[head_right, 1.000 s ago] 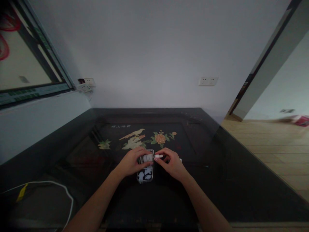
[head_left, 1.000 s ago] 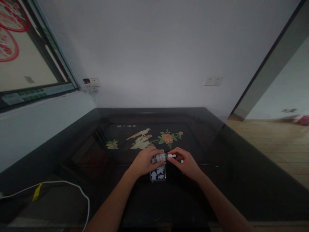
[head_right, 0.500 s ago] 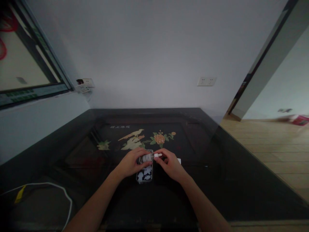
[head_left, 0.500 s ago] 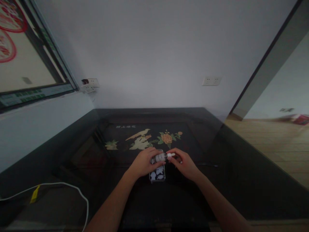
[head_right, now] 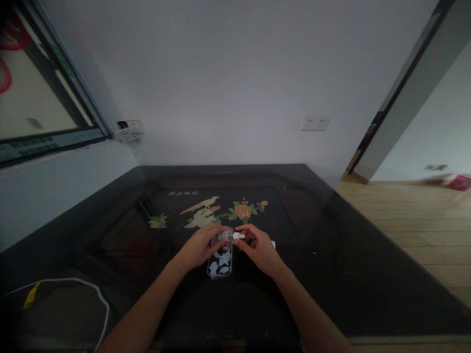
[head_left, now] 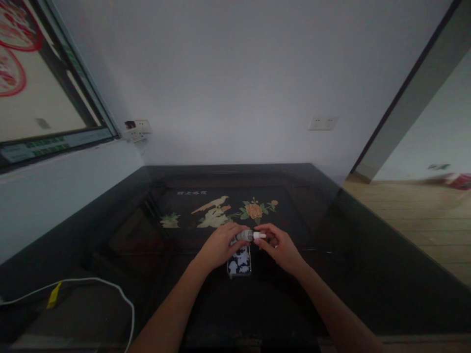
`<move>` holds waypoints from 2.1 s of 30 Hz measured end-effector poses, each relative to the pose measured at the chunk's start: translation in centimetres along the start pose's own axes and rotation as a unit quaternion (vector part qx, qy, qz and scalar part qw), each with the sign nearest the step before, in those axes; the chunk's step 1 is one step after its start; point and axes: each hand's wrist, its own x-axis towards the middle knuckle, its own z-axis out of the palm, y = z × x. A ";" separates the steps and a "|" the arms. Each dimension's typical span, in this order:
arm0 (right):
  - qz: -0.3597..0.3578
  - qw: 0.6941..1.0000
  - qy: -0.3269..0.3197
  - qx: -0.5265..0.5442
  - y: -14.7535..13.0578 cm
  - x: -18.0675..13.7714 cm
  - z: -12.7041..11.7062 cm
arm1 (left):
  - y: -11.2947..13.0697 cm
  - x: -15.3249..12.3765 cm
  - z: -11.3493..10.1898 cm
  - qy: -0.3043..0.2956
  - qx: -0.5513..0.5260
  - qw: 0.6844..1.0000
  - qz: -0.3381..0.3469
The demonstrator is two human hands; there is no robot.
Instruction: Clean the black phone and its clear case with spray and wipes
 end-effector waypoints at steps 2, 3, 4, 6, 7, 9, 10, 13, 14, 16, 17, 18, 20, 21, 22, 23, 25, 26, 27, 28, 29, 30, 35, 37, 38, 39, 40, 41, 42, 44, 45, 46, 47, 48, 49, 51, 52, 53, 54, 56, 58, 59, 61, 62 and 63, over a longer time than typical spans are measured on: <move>0.004 0.999 0.009 0.036 0.0 0.0 0.0 | 0.0 0.1 0.0 0.015 -0.040 0.999 -0.030; 0.004 0.999 0.015 0.050 0.1 0.0 0.0 | -0.1 0.1 0.0 0.028 -0.053 0.997 -0.047; 0.003 0.998 0.022 0.060 0.1 0.0 -0.1 | -0.3 0.1 0.0 0.043 -0.060 0.995 -0.066; 0.000 0.997 0.041 0.070 0.3 0.1 -0.3 | -1.2 0.1 -0.2 0.086 -0.064 0.988 -0.108; -0.001 0.996 0.051 0.072 0.5 0.1 -0.4 | -1.8 0.0 -0.4 0.115 -0.068 0.982 -0.133; 0.004 0.995 0.070 0.071 0.7 0.3 -0.6 | -3.3 -0.3 -0.8 0.178 -0.084 0.961 -0.195; 0.011 0.994 0.079 0.068 0.9 0.4 -0.7 | -4.1 -0.5 -0.9 0.207 -0.090 0.948 -0.223; 0.037 0.992 0.110 0.052 1.4 0.7 -1.0 | -6.2 -1.0 -1.2 0.233 -0.079 0.922 -0.301; 0.045 0.990 0.122 0.047 1.6 0.8 -1.1 | -6.6 -1.2 -1.2 0.219 -0.063 0.919 -0.323; 0.055 0.988 0.137 0.045 1.9 1.0 -1.3 | -7.2 -1.4 -1.0 0.185 -0.020 0.918 -0.350; 0.058 0.987 0.141 0.047 2.1 1.0 -1.3 | -7.3 -1.4 -0.8 0.174 0.008 0.919 -0.354; 0.060 0.987 0.141 0.050 2.2 1.0 -1.3 | -7.3 -1.4 -0.6 0.169 0.038 0.919 -0.354; 0.063 0.987 0.138 0.054 2.3 1.1 -1.3 | -7.4 -1.4 -0.3 0.173 0.078 0.920 -0.342; 0.064 0.987 0.136 0.055 2.3 1.1 -1.3 | -7.5 -1.4 -0.1 0.177 0.082 0.923 -0.331; 0.064 0.988 0.132 0.054 2.3 1.1 -1.3 | -7.6 -1.4 0.0 0.182 0.075 0.927 -0.318; 0.064 0.988 0.128 0.054 2.3 1.1 -1.3 | -7.7 -1.4 0.1 0.186 0.064 0.932 -0.305; 0.066 0.989 0.121 0.052 2.2 1.1 -1.3 | -8.0 -1.5 0.2 0.189 0.055 0.938 -0.287; 0.067 0.990 0.117 0.051 2.2 1.1 -1.3 | -8.1 -1.5 0.2 0.186 0.062 0.938 -0.286; 0.068 0.990 0.114 0.051 2.2 1.1 -1.3 | -8.2 -1.6 0.2 0.182 0.072 0.937 -0.289; 0.068 0.990 0.112 0.050 2.2 1.1 -1.3 | -8.2 -1.7 0.2 0.176 0.079 0.936 -0.295; 0.068 0.990 0.110 0.050 2.1 1.1 -1.3 | -8.3 -1.7 0.1 0.172 0.082 0.934 -0.302; 0.068 0.991 0.109 0.049 2.1 1.1 -1.3 | -8.2 -1.7 0.1 0.169 0.082 0.933 -0.307; 0.066 0.991 0.105 0.042 2.0 1.1 -1.2 | -8.1 -1.7 0.1 0.162 0.084 0.931 -0.317; 0.062 0.992 0.104 0.042 2.2 1.1 -1.2 | -8.0 -1.6 0.1 0.158 0.081 0.932 -0.315; 0.061 0.992 0.105 0.043 2.2 1.1 -1.3 | -8.0 -1.6 0.1 0.158 0.078 0.933 -0.313; 0.060 0.992 0.104 0.044 2.3 1.1 -1.3 | -8.0 -1.6 0.1 0.158 0.076 0.934 -0.311; 0.060 0.992 0.103 0.044 2.4 1.1 -1.3 | -8.0 -1.6 0.1 0.159 0.074 0.934 -0.310; 0.059 0.992 0.103 0.042 2.4 1.1 -1.3 | -7.9 -1.5 0.1 0.160 0.073 0.934 -0.310; 0.059 0.992 0.103 0.039 2.4 1.1 -1.3 | -7.9 -1.5 0.1 0.161 0.073 0.933 -0.312; 0.060 0.992 0.105 0.030 2.3 1.1 -1.4 | -7.7 -1.5 0.0 0.157 0.073 0.933 -0.316; 0.061 0.992 0.106 0.025 2.2 1.1 -1.4 | -7.6 -1.5 -0.1 0.154 0.074 0.933 -0.318; 0.062 0.992 0.107 0.021 2.2 1.1 -1.5 | -7.5 -1.5 -0.1 0.150 0.074 0.933 -0.319; 0.063 0.992 0.110 0.018 2.3 1.1 -1.5 | -7.4 -1.5 -0.1 0.146 0.074 0.933 -0.320; 0.064 0.992 0.111 0.015 2.3 1.1 -1.5 | -7.3 -1.6 -0.1 0.142 0.074 0.933 -0.321; 0.065 0.991 0.114 0.012 2.5 1.1 -1.5 | -7.3 -1.6 -0.1 0.139 0.074 0.933 -0.324; 0.066 0.991 0.119 0.000 2.8 1.1 -1.6 | -7.1 -1.6 0.0 0.133 0.070 0.933 -0.328; 0.065 0.990 0.122 -0.009 2.9 1.1 -1.6 | -6.9 -1.5 0.1 0.128 0.066 0.933 -0.330; 0.062 0.990 0.126 -0.024 3.1 1.1 -1.7 | -6.8 -1.4 0.1 0.126 0.066 0.932 -0.333; 0.059 0.989 0.131 -0.043 3.2 1.1 -1.8 | -6.5 -1.4 0.0 0.133 0.072 0.931 -0.333; 0.050 0.983 0.149 -0.093 3.3 1.1 -2.0 | -5.7 -1.2 -0.6 0.177 0.106 0.924 -0.321; 0.048 0.973 0.164 -0.155 3.3 1.0 -2.4 | -4.6 -1.1 -1.7 0.261 0.142 0.919 -0.258; 0.051 0.967 0.167 -0.186 3.3 1.0 -2.7 | -3.9 -1.2 -2.3 0.299 0.135 0.918 -0.222; 0.062 0.953 0.166 -0.244 3.6 1.0 -3.3 | -2.6 -1.4 -3.6 0.337 0.097 0.919 -0.181; 0.068 0.947 0.164 -0.268 3.8 1.0 -3.7 | -2.0 -1.5 -4.0 0.328 0.089 0.924 -0.174; 0.074 0.941 0.163 -0.288 4.0 0.9 -4.1 | -1.4 -1.6 -4.3 0.279 0.085 0.943 -0.160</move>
